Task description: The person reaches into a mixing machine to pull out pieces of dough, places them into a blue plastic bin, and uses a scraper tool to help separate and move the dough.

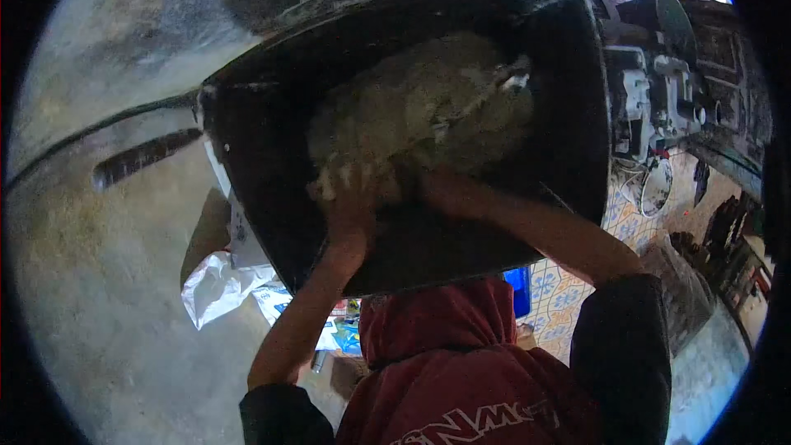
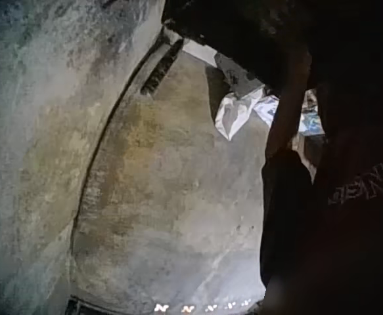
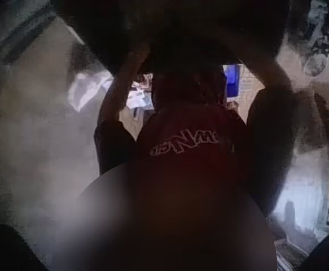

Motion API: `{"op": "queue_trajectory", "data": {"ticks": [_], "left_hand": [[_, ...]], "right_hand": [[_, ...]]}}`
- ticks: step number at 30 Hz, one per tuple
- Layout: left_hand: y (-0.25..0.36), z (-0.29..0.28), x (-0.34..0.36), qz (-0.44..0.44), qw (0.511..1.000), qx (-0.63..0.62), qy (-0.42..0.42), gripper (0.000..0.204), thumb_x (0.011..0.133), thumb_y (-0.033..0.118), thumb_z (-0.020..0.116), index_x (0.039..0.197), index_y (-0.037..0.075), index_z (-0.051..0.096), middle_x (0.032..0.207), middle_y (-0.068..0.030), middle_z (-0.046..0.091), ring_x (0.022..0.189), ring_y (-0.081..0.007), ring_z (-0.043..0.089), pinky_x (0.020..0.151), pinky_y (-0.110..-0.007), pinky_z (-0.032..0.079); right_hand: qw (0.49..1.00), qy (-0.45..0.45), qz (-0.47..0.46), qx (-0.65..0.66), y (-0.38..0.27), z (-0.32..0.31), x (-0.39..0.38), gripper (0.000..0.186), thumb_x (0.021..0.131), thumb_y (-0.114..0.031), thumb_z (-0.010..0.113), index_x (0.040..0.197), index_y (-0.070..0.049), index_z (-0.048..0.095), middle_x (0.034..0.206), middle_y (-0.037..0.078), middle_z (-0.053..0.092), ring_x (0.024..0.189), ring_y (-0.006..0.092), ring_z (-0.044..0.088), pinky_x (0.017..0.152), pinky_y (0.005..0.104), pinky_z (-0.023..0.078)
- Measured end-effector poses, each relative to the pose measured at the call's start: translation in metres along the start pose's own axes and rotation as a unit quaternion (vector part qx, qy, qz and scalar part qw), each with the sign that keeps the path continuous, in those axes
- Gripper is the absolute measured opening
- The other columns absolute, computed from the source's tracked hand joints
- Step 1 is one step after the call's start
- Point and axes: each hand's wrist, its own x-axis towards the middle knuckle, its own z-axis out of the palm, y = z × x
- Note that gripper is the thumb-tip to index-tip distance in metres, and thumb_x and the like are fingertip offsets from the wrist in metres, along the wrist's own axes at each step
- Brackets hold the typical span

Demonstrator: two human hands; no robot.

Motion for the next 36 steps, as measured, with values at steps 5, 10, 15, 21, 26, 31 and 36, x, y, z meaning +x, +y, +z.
{"op": "queue_trajectory", "data": {"ticks": [5,10,15,21,26,31,36], "left_hand": [[0.012,0.062,0.060,0.040,0.995,0.014,0.091,0.066,0.089,0.039,0.053,0.146,0.015,0.030,0.151,-0.0180,0.024,0.140,-0.0415,0.017,0.105,-0.068,0.017],[0.018,0.083,0.078,0.025,0.993,0.017,0.113,0.059,0.089,0.037,0.050,0.141,0.012,0.038,0.148,-0.0191,0.030,0.135,-0.0414,0.029,0.102,-0.068,0.023],[-0.019,0.063,0.091,0.109,0.993,-0.048,0.016,0.061,0.080,0.040,0.064,0.129,0.008,0.050,0.134,-0.0196,0.048,0.122,-0.0376,0.047,0.099,-0.056,0.037],[-0.029,0.009,0.069,0.066,0.994,-0.086,0.015,0.055,0.067,0.039,0.076,0.111,0.007,0.064,0.104,-0.0203,0.065,0.100,-0.0377,0.061,0.087,-0.045,0.049],[-0.050,0.000,0.033,-0.002,0.977,-0.211,-0.022,0.050,0.067,0.036,0.076,0.105,0.007,0.065,0.102,-0.0194,0.066,0.093,-0.0389,0.063,0.082,-0.045,0.050],[-0.058,-0.015,-0.016,-0.037,0.956,-0.273,-0.095,0.043,0.068,0.030,0.076,0.103,0.007,0.065,0.097,-0.0193,0.066,0.086,-0.0387,0.064,0.074,-0.045,0.052],[-0.048,-0.041,-0.068,-0.039,0.948,-0.314,0.036,0.046,0.072,0.022,0.077,0.110,0.005,0.060,0.096,-0.0192,0.066,0.087,-0.0388,0.064,0.073,-0.039,0.053]], "right_hand": [[0.999,-0.022,-0.020,-0.029,-0.007,-0.002,-0.003,0.023,0.082,-0.006,0.048,0.095,0.009,0.061,0.090,0.026,0.063,0.085,0.0363,0.065,0.072,0.0476,0.051],[0.980,0.051,-0.098,-0.168,0.012,-0.002,-0.031,0.024,0.082,-0.008,0.049,0.098,0.005,0.061,0.087,0.025,0.064,0.079,0.0376,0.065,0.069,0.0485,0.052],[0.984,0.056,0.073,-0.154,-0.019,-0.068,-0.100,0.030,0.086,-0.008,0.045,0.113,0.002,0.054,0.093,0.030,0.063,0.087,0.0408,0.064,0.071,0.0492,0.053],[0.944,0.282,0.015,-0.171,0.031,0.014,-0.045,0.037,0.088,-0.005,0.042,0.124,0.000,0.045,0.089,0.026,0.064,0.087,0.0432,0.064,0.073,0.0503,0.053],[0.988,0.119,0.043,-0.089,-0.005,0.006,-0.005,0.041,0.089,-0.009,0.043,0.128,0.003,0.041,0.100,0.028,0.061,0.085,0.0383,0.066,0.071,0.0486,0.054],[0.992,0.049,0.089,-0.075,-0.026,0.011,0.015,0.041,0.090,-0.009,0.041,0.130,0.000,0.042,0.108,0.027,0.060,0.092,0.0386,0.064,0.079,0.0489,0.051],[0.992,0.121,-0.008,-0.034,-0.053,0.017,0.039,0.044,0.089,-0.013,0.045,0.131,-0.001,0.043,0.103,0.020,0.063,0.106,0.0339,0.059,0.092,0.0470,0.045]]}}
